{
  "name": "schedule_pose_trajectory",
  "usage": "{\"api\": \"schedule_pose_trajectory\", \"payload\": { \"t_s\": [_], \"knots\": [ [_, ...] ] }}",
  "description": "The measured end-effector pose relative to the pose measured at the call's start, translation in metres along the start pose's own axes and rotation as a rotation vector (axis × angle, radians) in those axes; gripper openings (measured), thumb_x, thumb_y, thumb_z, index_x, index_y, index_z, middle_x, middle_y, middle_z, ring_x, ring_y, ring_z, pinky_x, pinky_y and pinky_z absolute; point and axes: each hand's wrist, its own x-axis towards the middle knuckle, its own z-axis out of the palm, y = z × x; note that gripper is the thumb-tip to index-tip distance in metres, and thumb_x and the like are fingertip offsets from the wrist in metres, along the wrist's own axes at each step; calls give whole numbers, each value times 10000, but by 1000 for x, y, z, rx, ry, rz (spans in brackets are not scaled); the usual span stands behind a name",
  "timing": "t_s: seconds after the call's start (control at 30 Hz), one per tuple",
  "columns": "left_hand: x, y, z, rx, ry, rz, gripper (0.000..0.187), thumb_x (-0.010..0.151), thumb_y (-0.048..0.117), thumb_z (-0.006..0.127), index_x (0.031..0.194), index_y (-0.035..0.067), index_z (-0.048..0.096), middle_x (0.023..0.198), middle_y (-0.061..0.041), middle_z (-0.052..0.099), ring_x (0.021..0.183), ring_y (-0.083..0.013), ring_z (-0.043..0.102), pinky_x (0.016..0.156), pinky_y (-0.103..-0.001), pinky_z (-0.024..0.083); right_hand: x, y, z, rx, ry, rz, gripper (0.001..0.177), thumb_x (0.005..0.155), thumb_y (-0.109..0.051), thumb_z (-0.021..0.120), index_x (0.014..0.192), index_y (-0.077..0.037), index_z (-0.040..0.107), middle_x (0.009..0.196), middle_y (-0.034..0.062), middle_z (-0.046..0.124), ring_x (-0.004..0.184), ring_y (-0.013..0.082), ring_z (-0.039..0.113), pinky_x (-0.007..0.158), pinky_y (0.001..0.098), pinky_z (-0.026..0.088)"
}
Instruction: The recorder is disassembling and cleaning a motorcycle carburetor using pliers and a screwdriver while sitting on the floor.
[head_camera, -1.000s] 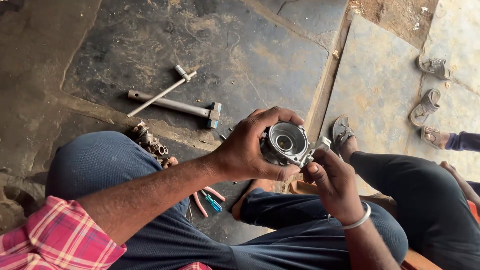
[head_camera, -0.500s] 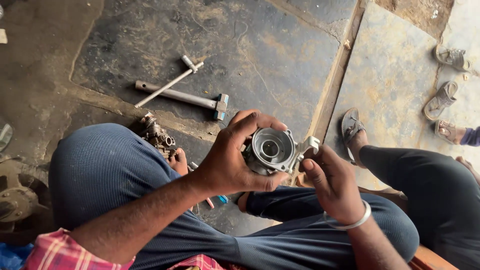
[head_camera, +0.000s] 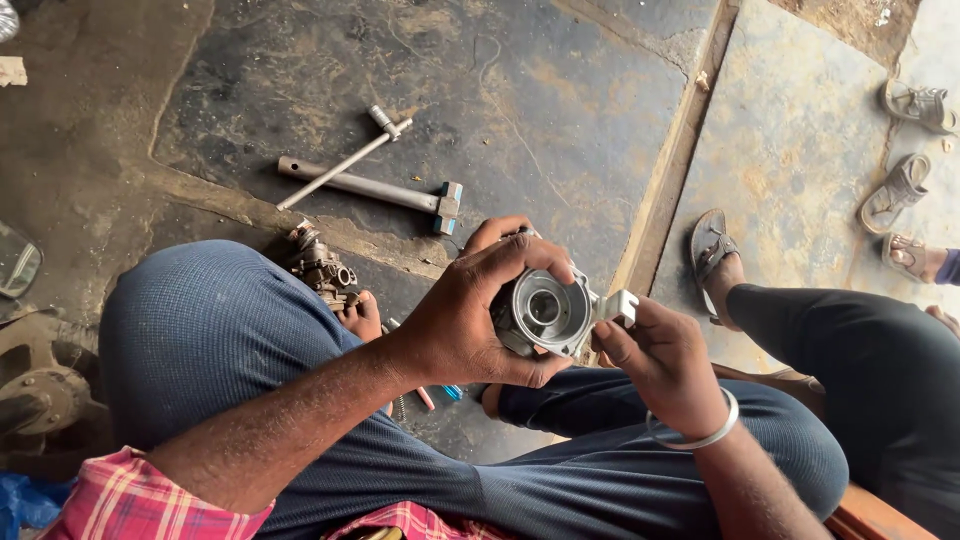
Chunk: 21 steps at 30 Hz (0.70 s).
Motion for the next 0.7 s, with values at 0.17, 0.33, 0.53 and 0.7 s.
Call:
{"api": "schedule_pose_trajectory", "payload": {
  "t_s": [0.17, 0.33, 0.53, 0.7],
  "knots": [
    [-2, -4, 2, 18, 4, -19, 737, 682, 313, 947, 1277, 190, 529, 1273, -10, 657, 1463, -368, 433, 1225, -561, 410, 0, 8, 6, -111, 53, -18, 173, 973, -132, 672, 1036, 28, 692, 810, 43, 743, 713, 52, 626, 603, 213, 509],
    [-6, -9, 0, 36, -2, -43, 743, 684, 327, 944, 1284, 181, 529, 1260, -22, 644, 1455, -371, 417, 1175, -537, 442, 5, 10, 11, -194, 80, -84, 149, 960, -137, 705, 972, 11, 697, 762, 43, 731, 661, 57, 613, 553, 227, 502],
    [4, -8, -8, 136, 107, 18, 717, 736, 363, 947, 1282, 125, 548, 1270, -55, 599, 1342, -289, 510, 1158, -467, 464, 24, 20, 7, 30, 60, -67, 232, 1045, -197, 604, 1020, 21, 680, 828, 64, 706, 736, 90, 625, 630, 252, 502],
    [20, -10, -29, 50, 325, 86, 620, 885, 341, 939, 1282, 107, 524, 1249, -36, 591, 1205, -176, 614, 1087, -321, 546, 69, 71, 33, 139, -84, -41, 312, 1077, -283, 589, 1047, 20, 658, 875, 86, 700, 742, 147, 638, 652, 294, 518]
  ]
}}
